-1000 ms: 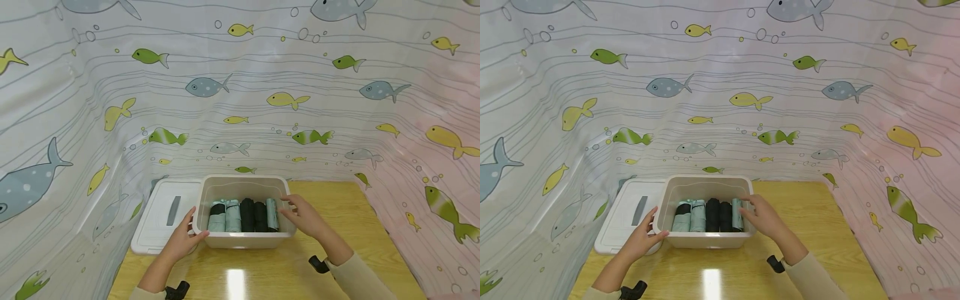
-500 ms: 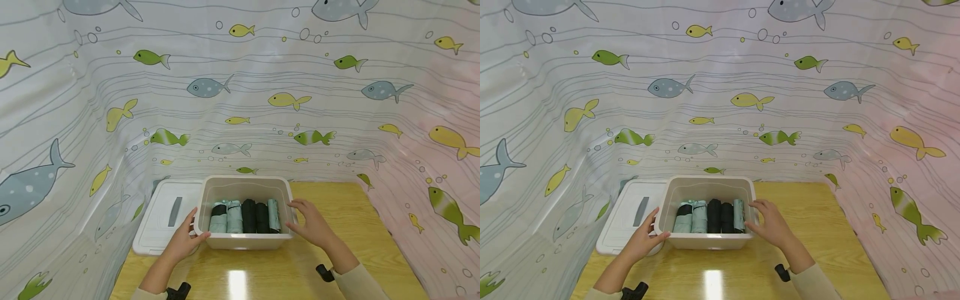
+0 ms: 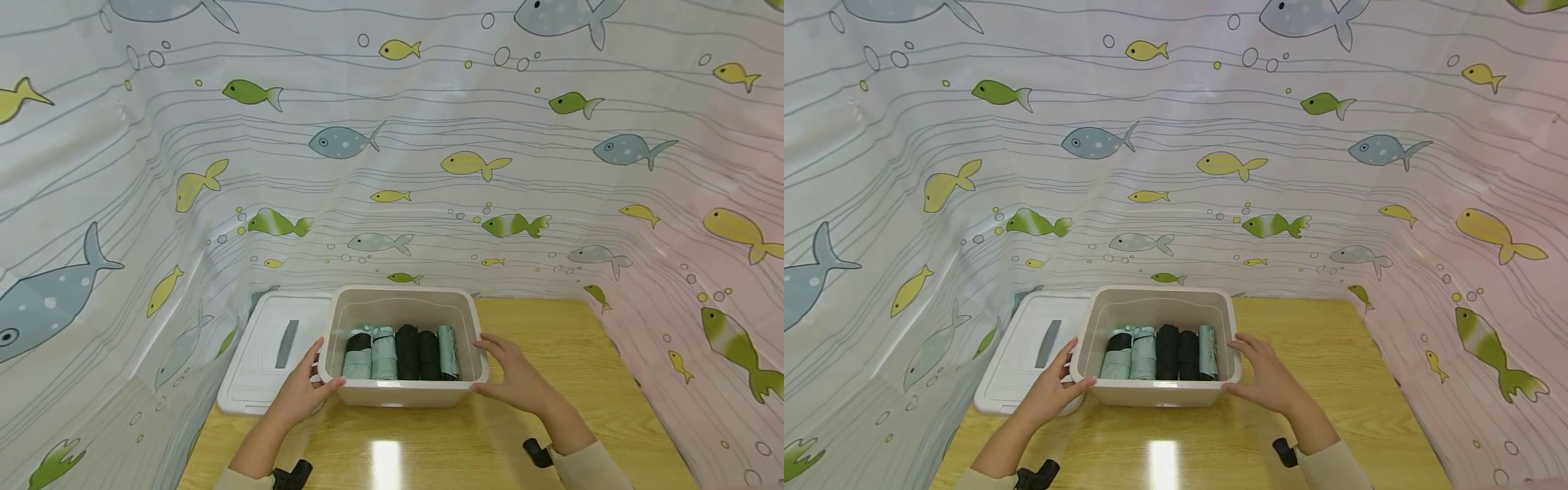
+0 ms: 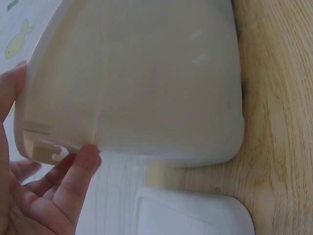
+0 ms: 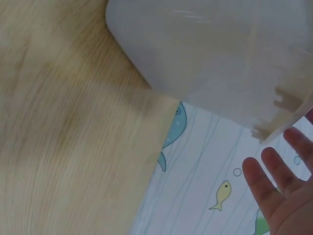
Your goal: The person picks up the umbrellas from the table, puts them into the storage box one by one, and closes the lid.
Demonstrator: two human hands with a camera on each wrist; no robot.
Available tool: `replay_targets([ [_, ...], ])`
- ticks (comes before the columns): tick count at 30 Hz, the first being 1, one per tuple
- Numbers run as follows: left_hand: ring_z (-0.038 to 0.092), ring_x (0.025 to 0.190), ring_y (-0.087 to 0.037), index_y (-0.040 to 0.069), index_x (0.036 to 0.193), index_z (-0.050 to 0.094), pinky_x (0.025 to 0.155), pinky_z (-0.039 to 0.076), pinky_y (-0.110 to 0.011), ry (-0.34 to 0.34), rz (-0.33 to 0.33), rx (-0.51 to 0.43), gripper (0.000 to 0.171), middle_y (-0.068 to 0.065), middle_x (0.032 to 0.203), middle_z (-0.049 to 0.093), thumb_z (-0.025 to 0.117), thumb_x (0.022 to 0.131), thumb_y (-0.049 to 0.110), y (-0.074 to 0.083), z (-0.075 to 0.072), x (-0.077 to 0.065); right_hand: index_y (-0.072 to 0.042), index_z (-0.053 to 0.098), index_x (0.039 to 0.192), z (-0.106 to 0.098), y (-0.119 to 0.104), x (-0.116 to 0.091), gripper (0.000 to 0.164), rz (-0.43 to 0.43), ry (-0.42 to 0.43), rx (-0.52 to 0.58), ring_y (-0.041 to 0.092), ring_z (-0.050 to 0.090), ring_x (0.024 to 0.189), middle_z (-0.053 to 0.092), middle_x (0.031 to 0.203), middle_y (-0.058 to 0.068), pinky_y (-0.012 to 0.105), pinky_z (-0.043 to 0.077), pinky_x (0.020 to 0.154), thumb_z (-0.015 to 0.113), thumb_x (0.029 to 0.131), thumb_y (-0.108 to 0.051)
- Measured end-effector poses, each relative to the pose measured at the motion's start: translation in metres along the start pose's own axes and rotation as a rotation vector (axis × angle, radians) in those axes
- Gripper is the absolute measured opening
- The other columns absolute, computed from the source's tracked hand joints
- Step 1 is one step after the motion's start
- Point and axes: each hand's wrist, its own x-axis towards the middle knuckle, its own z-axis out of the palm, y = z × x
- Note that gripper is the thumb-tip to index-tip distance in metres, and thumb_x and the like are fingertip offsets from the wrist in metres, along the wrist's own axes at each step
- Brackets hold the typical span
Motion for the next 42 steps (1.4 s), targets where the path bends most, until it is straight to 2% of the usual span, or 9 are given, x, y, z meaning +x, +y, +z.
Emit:
replay_targets([
  [10, 0.054, 0.125, -0.043, 0.01, 0.16, 0.021, 0.089, 0.057, -0.039, 0.003, 0.018, 0.003, 0.096, -0.026, 0.143, 0.046, 0.082, 0.086, 0.021, 0.002, -0.001, 0.002, -0.011, 0.048, 0.148, 0.002, 0.005, 0.001, 0.091, 0.041, 0.003, 0.027, 0.043, 0.031, 0.141, 0.037, 0.158, 0.006, 0.07, 0.038, 0.101, 0.08, 0.077, -0.058],
  [21, 0.054, 0.126, -0.038, 0.016, 0.16, 0.021, 0.091, 0.057, -0.037, -0.003, 0.0, 0.033, 0.101, -0.022, 0.143, 0.047, 0.083, 0.083, 0.036, 0.004, 0.0, 0.006, -0.011, 0.046, 0.15, 0.0, 0.006, 0.003, 0.095, 0.072, -0.001, 0.048, 0.043, 0.03, 0.142, 0.036, 0.158, 0.007, 0.072, 0.035, 0.103, 0.081, 0.076, -0.058],
  [24, 0.056, 0.125, -0.037, 0.018, 0.16, 0.022, 0.093, 0.056, -0.039, -0.017, 0.004, 0.036, 0.096, -0.02, 0.143, 0.047, 0.08, 0.087, 0.037, 0.002, -0.003, 0.006, -0.011, 0.045, 0.15, 0.0, 0.006, 0.003, 0.095, 0.067, -0.003, 0.055, 0.043, 0.029, 0.143, 0.036, 0.158, 0.008, 0.072, 0.035, 0.102, 0.082, 0.076, -0.057],
  [28, 0.058, 0.122, -0.035, 0.016, 0.156, 0.033, 0.094, 0.054, -0.045, 0.002, 0.051, 0.068, 0.07, -0.016, 0.141, 0.049, 0.068, 0.097, 0.034, -0.009, -0.014, 0.01, -0.01, 0.046, 0.15, 0.0, 0.004, 0.004, 0.095, 0.058, -0.012, 0.064, 0.043, 0.029, 0.143, 0.036, 0.158, 0.008, 0.072, 0.035, 0.103, 0.081, 0.077, -0.057],
  [30, 0.059, 0.119, -0.035, 0.012, 0.152, 0.039, 0.093, 0.054, -0.048, 0.031, 0.095, 0.093, 0.058, -0.017, 0.138, 0.052, 0.061, 0.102, 0.031, -0.016, -0.021, 0.016, -0.01, 0.046, 0.15, 0.0, 0.003, 0.004, 0.094, 0.057, -0.017, 0.064, 0.043, 0.03, 0.143, 0.036, 0.158, 0.008, 0.072, 0.034, 0.103, 0.081, 0.077, -0.058],
  [33, 0.061, 0.116, -0.036, 0.007, 0.148, 0.045, 0.092, 0.054, -0.05, 0.081, 0.134, 0.154, 0.051, -0.017, 0.134, 0.057, 0.055, 0.105, 0.03, -0.029, -0.031, 0.03, -0.01, 0.046, 0.15, 0.0, 0.003, 0.005, 0.094, 0.065, -0.022, 0.062, 0.043, 0.03, 0.143, 0.036, 0.158, 0.007, 0.071, 0.034, 0.104, 0.08, 0.077, -0.059],
  [37, 0.061, 0.116, -0.035, 0.005, 0.146, 0.046, 0.095, 0.052, -0.051, 0.155, 0.09, 0.241, 0.052, -0.019, 0.132, 0.059, 0.056, 0.104, 0.035, -0.049, -0.04, 0.051, -0.01, 0.045, 0.151, 0.001, 0.004, 0.004, 0.095, 0.078, -0.023, 0.07, 0.043, 0.03, 0.143, 0.035, 0.159, 0.007, 0.071, 0.034, 0.104, 0.08, 0.077, -0.059],
  [42, 0.053, 0.121, -0.046, -0.004, 0.145, 0.044, 0.1, 0.045, -0.058, 0.241, -0.014, 0.385, 0.055, -0.03, 0.133, 0.053, 0.058, 0.102, 0.028, -0.07, -0.045, 0.068, -0.01, 0.043, 0.152, 0.002, 0.006, 0.001, 0.096, 0.083, -0.026, 0.089, 0.043, 0.028, 0.144, 0.034, 0.16, 0.007, 0.072, 0.033, 0.104, 0.08, 0.078, -0.059],
])
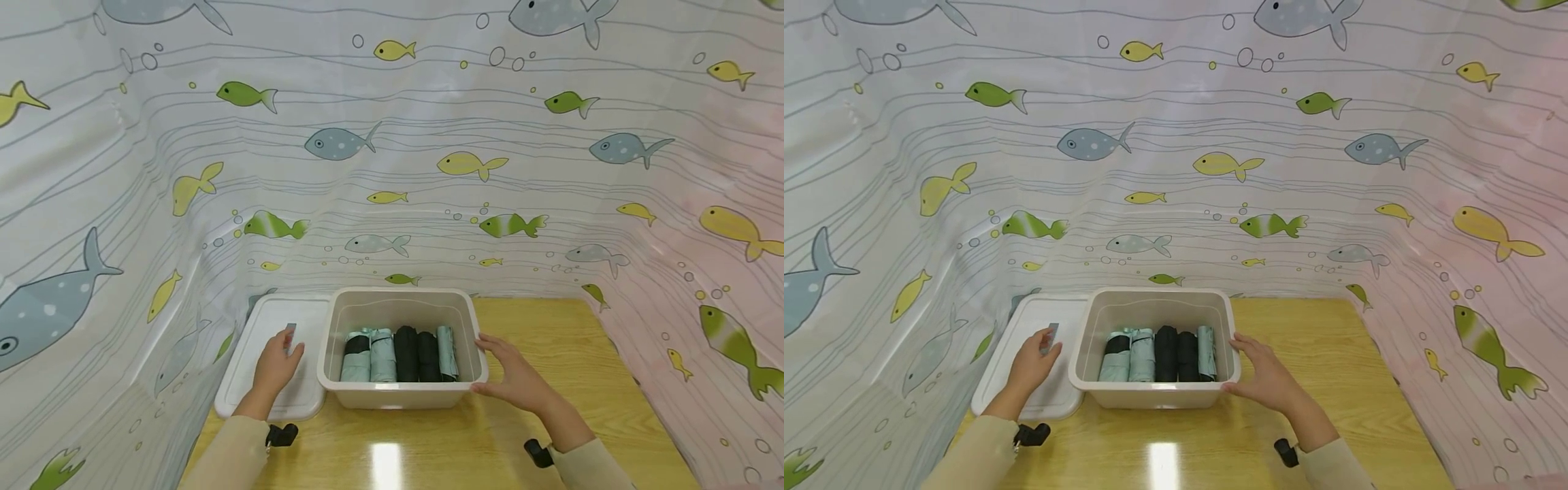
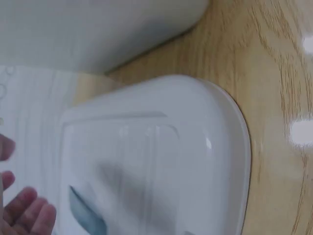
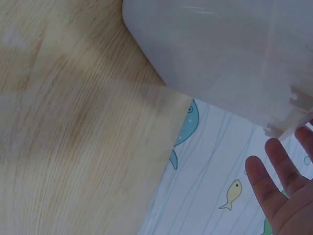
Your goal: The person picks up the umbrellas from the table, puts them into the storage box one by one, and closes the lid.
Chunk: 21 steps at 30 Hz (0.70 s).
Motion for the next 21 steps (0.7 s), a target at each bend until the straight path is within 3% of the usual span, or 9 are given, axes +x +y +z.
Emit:
replay_targets([
  [4, 0.042, 0.127, -0.055, -0.006, 0.146, 0.042, 0.103, 0.039, -0.065, 0.009, -0.098, 0.101, 0.058, -0.036, 0.139, 0.042, 0.058, 0.098, 0.022, -0.016, 0.007, 0.006, -0.011, 0.042, 0.152, 0.001, 0.001, 0.0, 0.096, 0.0, -0.004, -0.003, 0.043, 0.028, 0.144, 0.033, 0.16, 0.006, 0.071, 0.033, 0.105, 0.079, 0.078, -0.059],
  [8, 0.036, 0.129, -0.057, -0.006, 0.147, 0.04, 0.103, 0.036, -0.067, -0.009, -0.15, 0.154, 0.058, -0.036, 0.143, 0.037, 0.058, 0.098, 0.021, -0.03, 0.013, 0.011, -0.012, 0.042, 0.153, 0.001, -0.001, 0.0, 0.095, 0.001, -0.005, -0.002, 0.042, 0.03, 0.143, 0.032, 0.161, 0.006, 0.071, 0.034, 0.104, 0.079, 0.078, -0.058],
  [13, 0.037, 0.128, -0.057, -0.008, 0.146, 0.04, 0.105, 0.035, -0.067, -0.044, -0.148, 0.205, 0.057, -0.037, 0.142, 0.038, 0.058, 0.099, 0.019, -0.04, 0.017, 0.015, -0.01, 0.042, 0.153, -0.001, -0.004, 0.0, 0.095, 0.009, -0.015, 0.002, 0.041, 0.037, 0.14, 0.032, 0.161, 0.007, 0.068, 0.037, 0.104, 0.08, 0.079, -0.057],
  [21, 0.042, 0.124, -0.056, -0.007, 0.144, 0.045, 0.099, 0.041, -0.065, -0.066, -0.101, 0.253, 0.051, -0.035, 0.14, 0.044, 0.059, 0.1, 0.012, -0.041, 0.016, 0.016, -0.008, 0.04, 0.153, -0.001, -0.005, -0.001, 0.096, 0.004, -0.021, 0.002, 0.038, 0.047, 0.133, 0.031, 0.161, 0.009, 0.064, 0.041, 0.103, 0.079, 0.08, -0.056],
])
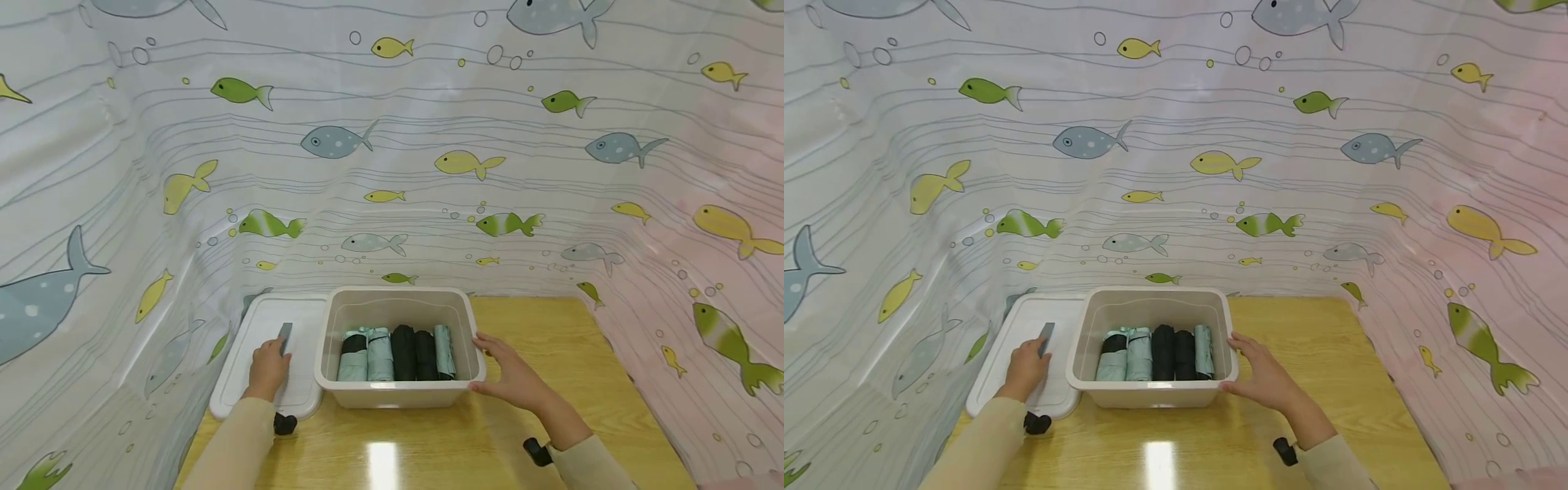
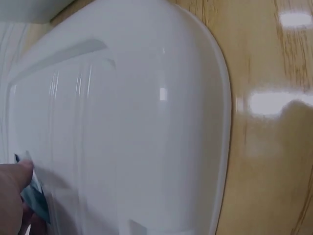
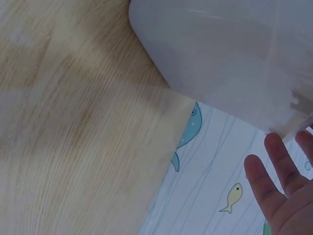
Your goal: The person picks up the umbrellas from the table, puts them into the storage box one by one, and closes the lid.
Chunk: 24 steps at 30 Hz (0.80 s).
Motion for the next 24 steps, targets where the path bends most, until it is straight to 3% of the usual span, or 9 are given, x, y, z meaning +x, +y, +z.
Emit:
replay_targets([
  [9, 0.047, 0.112, -0.055, -0.011, 0.141, 0.049, 0.092, 0.044, -0.061, 0.004, 0.028, 0.005, 0.045, -0.035, 0.134, 0.046, 0.057, 0.099, 0.005, -0.004, -0.003, 0.0, -0.009, 0.04, 0.153, 0.001, 0.002, 0.001, 0.096, 0.004, 0.0, -0.001, 0.038, 0.048, 0.132, 0.031, 0.161, 0.008, 0.063, 0.043, 0.102, 0.079, 0.08, -0.057],
  [16, 0.05, 0.105, -0.057, -0.013, 0.133, 0.056, 0.088, 0.043, -0.061, 0.094, 0.115, -0.027, 0.041, -0.037, 0.125, 0.051, 0.062, 0.094, 0.0, -0.01, -0.01, -0.006, -0.01, 0.04, 0.154, 0.001, 0.003, 0.0, 0.096, 0.008, -0.005, 0.007, 0.038, 0.047, 0.132, 0.03, 0.161, 0.008, 0.063, 0.043, 0.102, 0.08, 0.079, -0.056],
  [24, 0.049, 0.108, -0.057, -0.012, 0.134, 0.056, 0.088, 0.043, -0.062, 0.183, 0.158, -0.117, 0.042, -0.033, 0.134, 0.049, 0.062, 0.095, 0.002, -0.012, -0.022, -0.011, -0.009, 0.039, 0.154, 0.0, 0.001, 0.0, 0.096, 0.012, -0.017, 0.009, 0.04, 0.047, 0.132, 0.03, 0.161, 0.01, 0.064, 0.042, 0.102, 0.079, 0.08, -0.056],
])
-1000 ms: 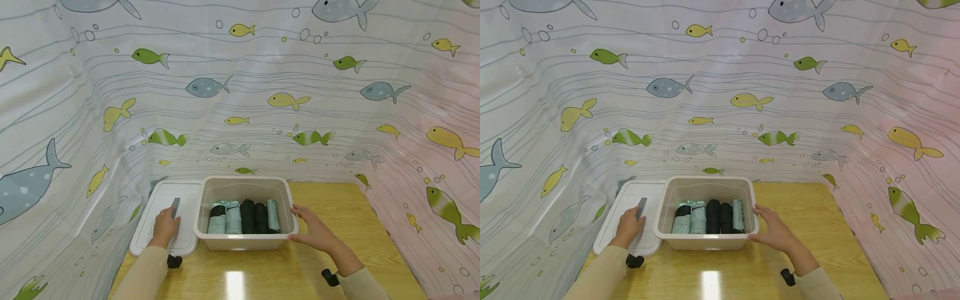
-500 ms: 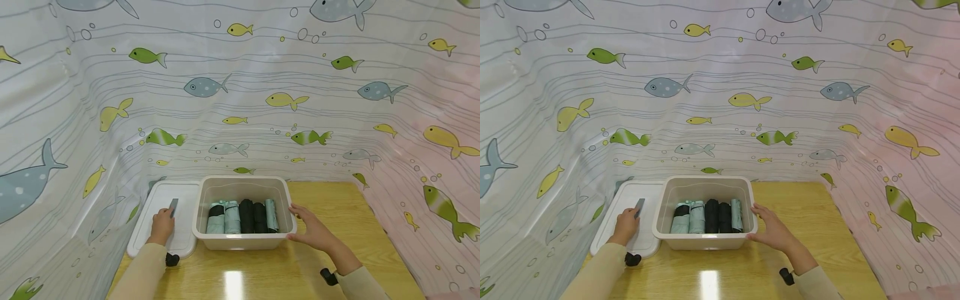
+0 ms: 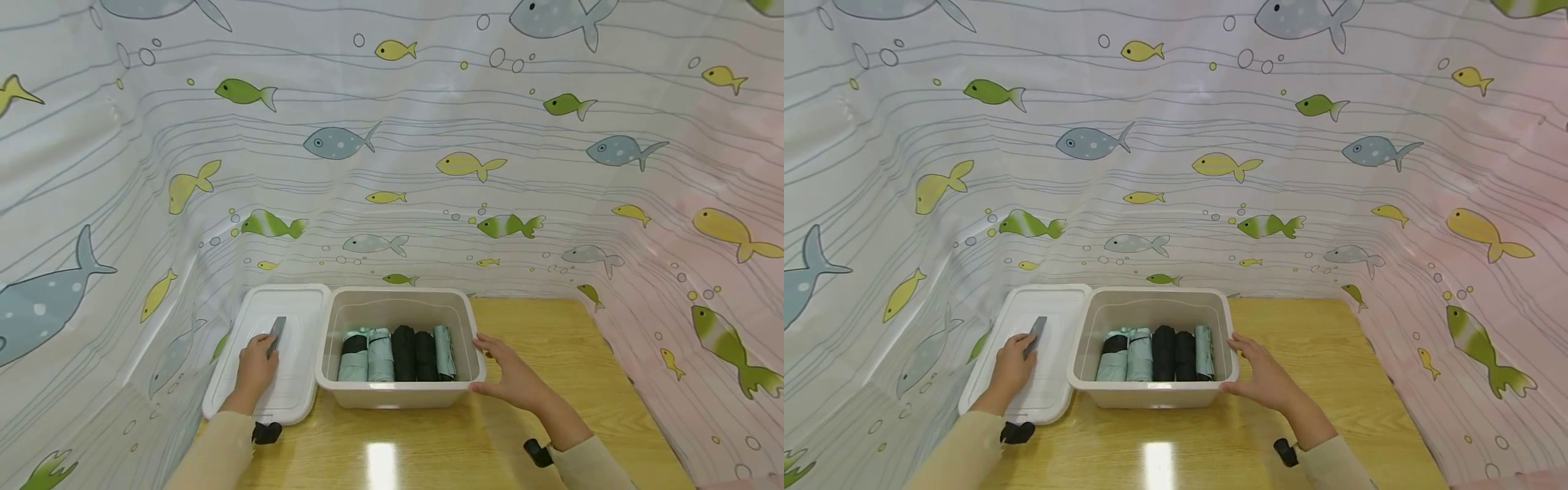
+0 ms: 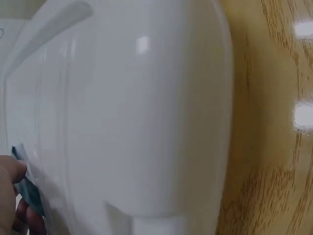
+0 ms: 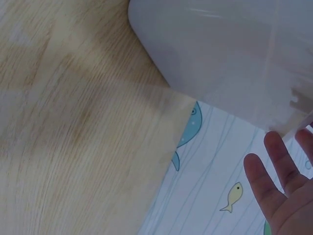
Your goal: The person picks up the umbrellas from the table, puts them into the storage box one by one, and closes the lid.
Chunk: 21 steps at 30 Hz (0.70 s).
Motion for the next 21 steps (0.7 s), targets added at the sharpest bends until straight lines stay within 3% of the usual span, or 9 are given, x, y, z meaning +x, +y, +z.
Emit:
replay_targets([
  [15, 0.044, 0.125, -0.053, -0.008, 0.135, 0.058, 0.1, 0.04, -0.065, 0.093, 0.066, -0.158, 0.037, -0.024, 0.143, 0.046, 0.058, 0.099, 0.001, 0.029, -0.042, -0.011, -0.009, 0.041, 0.153, 0.0, 0.0, 0.0, 0.096, -0.008, 0.014, 0.004, 0.04, 0.048, 0.131, 0.031, 0.161, 0.008, 0.065, 0.042, 0.102, 0.079, 0.079, -0.056],
  [17, 0.048, 0.124, -0.049, -0.007, 0.135, 0.059, 0.097, 0.045, -0.058, 0.102, 0.069, -0.165, 0.037, -0.023, 0.144, 0.047, 0.059, 0.099, 0.001, 0.031, -0.046, -0.012, -0.009, 0.042, 0.153, 0.0, 0.001, -0.001, 0.095, -0.011, 0.018, -0.002, 0.039, 0.049, 0.131, 0.032, 0.161, 0.007, 0.066, 0.041, 0.102, 0.079, 0.079, -0.057],
  [21, 0.06, 0.107, -0.035, -0.004, 0.134, 0.06, 0.08, 0.05, -0.026, 0.128, 0.075, -0.182, 0.037, -0.019, 0.144, 0.049, 0.059, 0.098, 0.002, 0.038, -0.053, -0.013, -0.009, 0.043, 0.152, -0.001, 0.001, 0.0, 0.095, -0.013, 0.023, -0.009, 0.038, 0.048, 0.132, 0.033, 0.161, 0.006, 0.067, 0.04, 0.102, 0.079, 0.078, -0.058],
])
